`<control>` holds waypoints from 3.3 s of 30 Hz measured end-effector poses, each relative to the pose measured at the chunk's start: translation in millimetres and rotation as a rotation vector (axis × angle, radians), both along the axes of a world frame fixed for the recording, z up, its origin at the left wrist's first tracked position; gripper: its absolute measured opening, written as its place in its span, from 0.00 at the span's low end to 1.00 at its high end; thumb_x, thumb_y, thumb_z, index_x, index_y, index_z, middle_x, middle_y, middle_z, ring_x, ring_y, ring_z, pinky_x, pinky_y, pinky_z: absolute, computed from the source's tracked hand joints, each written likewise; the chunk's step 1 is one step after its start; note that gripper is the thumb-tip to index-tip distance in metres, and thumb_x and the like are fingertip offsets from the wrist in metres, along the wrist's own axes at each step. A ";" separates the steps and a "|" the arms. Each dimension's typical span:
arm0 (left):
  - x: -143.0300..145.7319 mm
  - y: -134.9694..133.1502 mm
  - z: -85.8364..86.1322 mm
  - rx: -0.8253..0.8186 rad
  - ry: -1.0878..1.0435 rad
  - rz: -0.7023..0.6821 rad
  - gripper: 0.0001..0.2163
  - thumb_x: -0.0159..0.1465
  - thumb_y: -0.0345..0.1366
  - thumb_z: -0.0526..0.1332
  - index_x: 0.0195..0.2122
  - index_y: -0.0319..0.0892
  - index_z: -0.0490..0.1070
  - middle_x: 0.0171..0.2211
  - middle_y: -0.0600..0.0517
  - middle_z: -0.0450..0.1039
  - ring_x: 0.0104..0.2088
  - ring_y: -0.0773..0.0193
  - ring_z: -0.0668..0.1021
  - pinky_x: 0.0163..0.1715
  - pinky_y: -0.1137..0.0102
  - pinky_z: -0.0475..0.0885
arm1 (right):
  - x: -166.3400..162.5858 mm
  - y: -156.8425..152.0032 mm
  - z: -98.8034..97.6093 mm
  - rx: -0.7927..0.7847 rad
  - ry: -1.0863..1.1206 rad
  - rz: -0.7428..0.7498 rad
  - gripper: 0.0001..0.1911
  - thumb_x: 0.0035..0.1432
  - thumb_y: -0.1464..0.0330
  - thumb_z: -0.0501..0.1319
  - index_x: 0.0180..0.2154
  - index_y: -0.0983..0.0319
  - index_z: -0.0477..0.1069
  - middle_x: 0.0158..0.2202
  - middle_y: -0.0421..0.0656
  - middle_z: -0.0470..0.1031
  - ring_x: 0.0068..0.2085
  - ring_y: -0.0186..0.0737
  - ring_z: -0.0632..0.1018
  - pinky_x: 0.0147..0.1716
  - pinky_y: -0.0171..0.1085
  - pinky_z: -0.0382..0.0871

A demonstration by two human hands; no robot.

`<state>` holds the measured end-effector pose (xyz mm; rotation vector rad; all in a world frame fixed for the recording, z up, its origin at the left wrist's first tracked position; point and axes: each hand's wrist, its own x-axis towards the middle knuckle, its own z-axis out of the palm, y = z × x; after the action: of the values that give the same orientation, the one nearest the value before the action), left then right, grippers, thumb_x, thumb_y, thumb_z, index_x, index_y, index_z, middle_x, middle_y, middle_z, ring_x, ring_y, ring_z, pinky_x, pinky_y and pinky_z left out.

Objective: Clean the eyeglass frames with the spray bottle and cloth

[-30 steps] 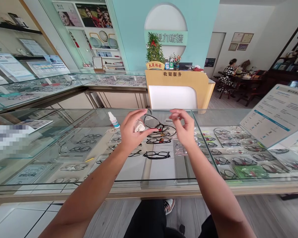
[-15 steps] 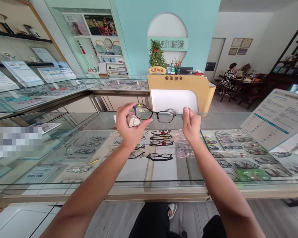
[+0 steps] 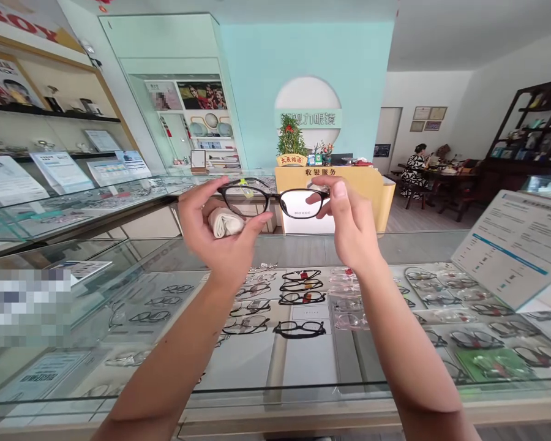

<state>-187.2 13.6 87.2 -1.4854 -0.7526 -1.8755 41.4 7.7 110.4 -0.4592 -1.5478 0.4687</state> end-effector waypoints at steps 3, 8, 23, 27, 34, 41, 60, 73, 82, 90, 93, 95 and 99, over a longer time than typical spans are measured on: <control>-4.1 0.3 2.2 0.007 0.006 -0.018 0.37 0.61 0.62 0.77 0.64 0.50 0.71 0.57 0.45 0.75 0.54 0.50 0.81 0.48 0.57 0.82 | 3.6 -6.5 0.4 0.007 -0.043 -0.005 0.29 0.75 0.40 0.58 0.56 0.53 0.84 0.43 0.45 0.86 0.41 0.45 0.84 0.45 0.47 0.78; -4.6 2.1 4.4 -0.024 -0.009 -0.039 0.37 0.60 0.61 0.78 0.64 0.51 0.70 0.57 0.44 0.75 0.57 0.47 0.80 0.49 0.55 0.83 | 9.3 -14.7 4.9 -0.001 -0.125 0.054 0.30 0.60 0.53 0.80 0.61 0.50 0.81 0.50 0.45 0.85 0.51 0.51 0.83 0.47 0.46 0.80; 0.2 5.2 -3.5 0.065 0.060 -0.053 0.37 0.58 0.54 0.82 0.63 0.51 0.70 0.57 0.45 0.74 0.59 0.46 0.79 0.54 0.52 0.80 | 18.1 -23.1 9.4 -0.005 -0.517 -0.411 0.31 0.68 0.51 0.71 0.67 0.55 0.74 0.57 0.51 0.82 0.50 0.55 0.82 0.46 0.51 0.78; 0.9 4.8 -2.5 0.079 0.065 -0.040 0.37 0.58 0.55 0.82 0.64 0.51 0.70 0.57 0.46 0.74 0.59 0.46 0.79 0.56 0.51 0.79 | 18.1 -21.6 8.8 0.024 -0.506 -0.416 0.29 0.69 0.49 0.70 0.65 0.52 0.75 0.61 0.51 0.81 0.51 0.56 0.83 0.45 0.51 0.79; 2.8 1.5 0.3 -0.021 0.011 -0.053 0.35 0.60 0.57 0.79 0.63 0.49 0.72 0.57 0.44 0.74 0.57 0.47 0.79 0.53 0.53 0.79 | 15.5 -25.9 8.1 -0.019 -0.480 -0.424 0.29 0.69 0.51 0.70 0.66 0.52 0.75 0.62 0.50 0.81 0.51 0.57 0.84 0.46 0.53 0.80; -0.1 9.7 -2.1 -0.106 -0.043 -0.134 0.35 0.62 0.58 0.78 0.64 0.49 0.72 0.58 0.45 0.76 0.53 0.50 0.81 0.51 0.56 0.79 | 15.6 -32.0 8.6 -0.025 -0.466 -0.437 0.31 0.69 0.51 0.69 0.68 0.53 0.73 0.63 0.52 0.81 0.53 0.59 0.84 0.46 0.55 0.81; 0.8 20.6 -5.0 -0.134 -0.115 -0.131 0.33 0.64 0.60 0.75 0.62 0.46 0.74 0.56 0.46 0.77 0.50 0.54 0.81 0.53 0.57 0.79 | 17.8 -41.9 13.2 -0.067 -0.387 -0.371 0.38 0.76 0.40 0.54 0.67 0.59 0.79 0.66 0.59 0.81 0.60 0.62 0.85 0.52 0.55 0.83; 5.6 10.7 -6.0 0.004 -0.084 0.009 0.38 0.54 0.63 0.80 0.59 0.50 0.74 0.51 0.45 0.75 0.51 0.47 0.80 0.50 0.52 0.79 | 15.8 -3.0 7.1 -0.157 -0.240 -0.198 0.35 0.74 0.37 0.55 0.46 0.58 0.85 0.48 0.50 0.87 0.44 0.48 0.85 0.45 0.48 0.80; -2.9 23.7 -12.4 -0.098 -0.080 -0.110 0.41 0.56 0.66 0.78 0.63 0.49 0.72 0.57 0.43 0.75 0.54 0.46 0.80 0.54 0.51 0.77 | 14.3 -4.5 6.5 -0.128 -0.226 -0.233 0.29 0.75 0.42 0.59 0.59 0.55 0.83 0.49 0.48 0.86 0.48 0.48 0.85 0.46 0.48 0.80; 2.4 28.0 -13.7 -0.060 -0.126 -0.055 0.40 0.55 0.67 0.78 0.61 0.48 0.73 0.56 0.45 0.77 0.45 0.54 0.81 0.50 0.55 0.78 | 12.4 -7.0 6.1 -0.097 -0.214 -0.280 0.26 0.75 0.44 0.60 0.59 0.54 0.83 0.44 0.47 0.86 0.47 0.49 0.84 0.42 0.47 0.79; 3.7 28.6 -14.2 -0.070 -0.122 -0.090 0.39 0.57 0.65 0.78 0.61 0.48 0.74 0.57 0.45 0.78 0.43 0.57 0.80 0.49 0.57 0.78 | 12.1 -6.2 6.4 -0.097 -0.221 -0.289 0.25 0.75 0.46 0.61 0.59 0.54 0.82 0.45 0.47 0.85 0.47 0.49 0.84 0.43 0.47 0.79; 3.5 31.3 -15.0 -0.089 -0.116 -0.134 0.38 0.58 0.64 0.78 0.62 0.48 0.74 0.57 0.45 0.78 0.43 0.57 0.81 0.48 0.58 0.78 | 12.0 -4.7 6.5 -0.098 -0.233 -0.291 0.24 0.75 0.46 0.61 0.58 0.54 0.82 0.45 0.46 0.85 0.46 0.48 0.84 0.43 0.47 0.78; 2.2 40.0 -17.3 -0.156 -0.144 -0.193 0.37 0.58 0.62 0.79 0.62 0.48 0.73 0.59 0.45 0.78 0.49 0.54 0.82 0.49 0.58 0.79 | 10.8 -0.9 6.4 -0.104 -0.230 -0.277 0.25 0.73 0.45 0.62 0.56 0.54 0.83 0.48 0.46 0.86 0.44 0.46 0.84 0.42 0.46 0.78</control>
<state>-185.0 53.7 69.9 -1.5794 -0.8665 -2.1280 52.2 6.8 116.8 -0.8191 -1.6526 0.2895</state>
